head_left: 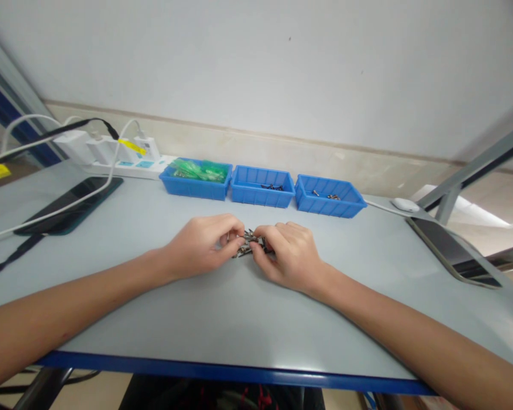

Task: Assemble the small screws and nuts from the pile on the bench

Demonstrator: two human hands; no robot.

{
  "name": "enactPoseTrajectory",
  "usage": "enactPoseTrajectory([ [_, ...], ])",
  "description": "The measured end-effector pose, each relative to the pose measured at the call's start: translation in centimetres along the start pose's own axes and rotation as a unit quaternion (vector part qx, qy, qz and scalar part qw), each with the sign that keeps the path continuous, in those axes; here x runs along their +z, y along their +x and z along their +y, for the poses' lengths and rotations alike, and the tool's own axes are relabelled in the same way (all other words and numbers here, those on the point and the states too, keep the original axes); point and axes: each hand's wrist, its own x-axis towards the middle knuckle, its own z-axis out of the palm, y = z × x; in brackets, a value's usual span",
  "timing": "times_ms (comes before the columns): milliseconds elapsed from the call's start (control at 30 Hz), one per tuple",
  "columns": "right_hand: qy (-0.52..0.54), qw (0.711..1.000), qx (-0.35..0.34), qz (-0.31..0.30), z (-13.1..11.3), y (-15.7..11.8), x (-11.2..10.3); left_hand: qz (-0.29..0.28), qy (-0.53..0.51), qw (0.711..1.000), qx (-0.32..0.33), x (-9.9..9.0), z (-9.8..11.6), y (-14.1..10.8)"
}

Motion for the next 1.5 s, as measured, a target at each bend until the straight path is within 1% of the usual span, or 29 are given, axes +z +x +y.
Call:
enactPoseTrajectory([
  [200, 0.007, 1.0, -0.003, 0.019, 0.1, -0.1, 0.0, -0.012, 0.0, 1.0, -0.012, -0.2, 0.2, 0.1],
  [367, 0.005, 1.0, -0.001, 0.01, 0.3, -0.2, 0.2, -0.011, 0.008, 1.0, -0.017, -0.2, 0.2, 0.2],
  [500, 0.009, 1.0, -0.009, 0.017, 0.1, -0.1, 0.3, -0.014, 0.007, 1.0, -0.021, -0.2, 0.4, 0.2],
  [600, 0.011, 1.0, 0.0, 0.016, 0.0, -0.1, 0.1, -0.033, 0.0, 0.999, -0.039, -0.1, 0.3, 0.1],
  [700, 0.0, 0.999, 0.024, 0.026, 0.6, 0.2, 0.0, -0.051, 0.002, 0.997, -0.065, 0.0, 0.1, 0.2],
  [767, -0.024, 0.998, 0.044, 0.045, 1.5, 0.8, -0.1, -0.043, 0.008, 0.996, -0.074, 0.1, -0.2, 0.2],
  [833, -0.06, 0.993, 0.083, 0.052, 3.0, 1.8, -0.2, -0.034, 0.015, 0.997, -0.071, 0.2, -0.4, 0.3],
  [900, -0.092, 0.983, 0.155, 0.029, 4.8, 3.1, -0.5, -0.034, 0.021, 0.997, -0.06, 0.2, -0.5, 0.3],
  [933, -0.107, 0.975, 0.194, 0.004, 5.8, 3.7, -0.8, -0.036, 0.023, 0.998, -0.055, 0.3, -0.5, 0.3],
  [1000, -0.085, 0.96, 0.264, -0.041, 8.0, 4.4, -2.0, -0.039, 0.024, 0.998, -0.045, 0.2, -0.5, 0.2],
  [1033, -0.062, 0.95, 0.303, -0.04, 9.2, 4.4, -2.9, -0.039, 0.024, 0.998, -0.041, 0.2, -0.5, 0.2],
  [1067, -0.051, 0.937, 0.345, -0.025, 10.4, 4.0, -4.1, -0.04, 0.024, 0.998, -0.036, 0.2, -0.5, 0.2],
  [1100, -0.061, 0.921, 0.384, 0.005, 11.5, 3.2, -5.4, -0.041, 0.025, 0.998, -0.031, 0.2, -0.5, 0.1],
  [1167, -0.121, 0.879, 0.454, 0.079, 13.7, 0.6, -8.1, -0.048, 0.029, 0.998, -0.019, 0.1, -0.5, 0.1],
  [1200, -0.164, 0.849, 0.493, 0.101, 14.7, -0.9, -9.3, -0.052, 0.031, 0.998, -0.013, 0.1, -0.5, 0.1],
  [1233, -0.207, 0.811, 0.536, 0.109, 15.6, -2.6, -10.4, -0.055, 0.034, 0.998, -0.007, 0.1, -0.5, 0.1],
  [1267, -0.24, 0.766, 0.587, 0.106, 16.4, -4.2, -11.3, -0.055, 0.036, 0.998, -0.002, 0.1, -0.5, 0.1],
  [1300, -0.251, 0.721, 0.639, 0.091, 17.2, -5.7, -11.9, -0.053, 0.038, 0.998, 0.001, 0.1, -0.5, 0.1],
  [1333, -0.239, 0.687, 0.682, 0.077, 17.9, -7.0, -12.4, -0.05, 0.04, 0.998, 0.002, 0.1, -0.5, 0.0],
  [1367, -0.221, 0.652, 0.721, 0.079, 18.5, -8.0, -12.6, -0.047, 0.04, 0.998, 0.002, 0.2, -0.4, 0.0],
  [1433, -0.211, 0.631, 0.741, 0.09, 19.5, -9.3, -12.6, -0.043, 0.038, 0.998, 0.0, 0.2, -0.3, 0.0],
  [1467, -0.212, 0.624, 0.744, 0.113, 19.8, -9.6, -12.5, -0.042, 0.037, 0.998, -0.001, 0.2, -0.2, 0.0],
  [1500, -0.21, 0.625, 0.741, 0.129, 20.1, -9.7, -12.4, -0.043, 0.036, 0.998, -0.001, 0.3, -0.2, 0.0],
])
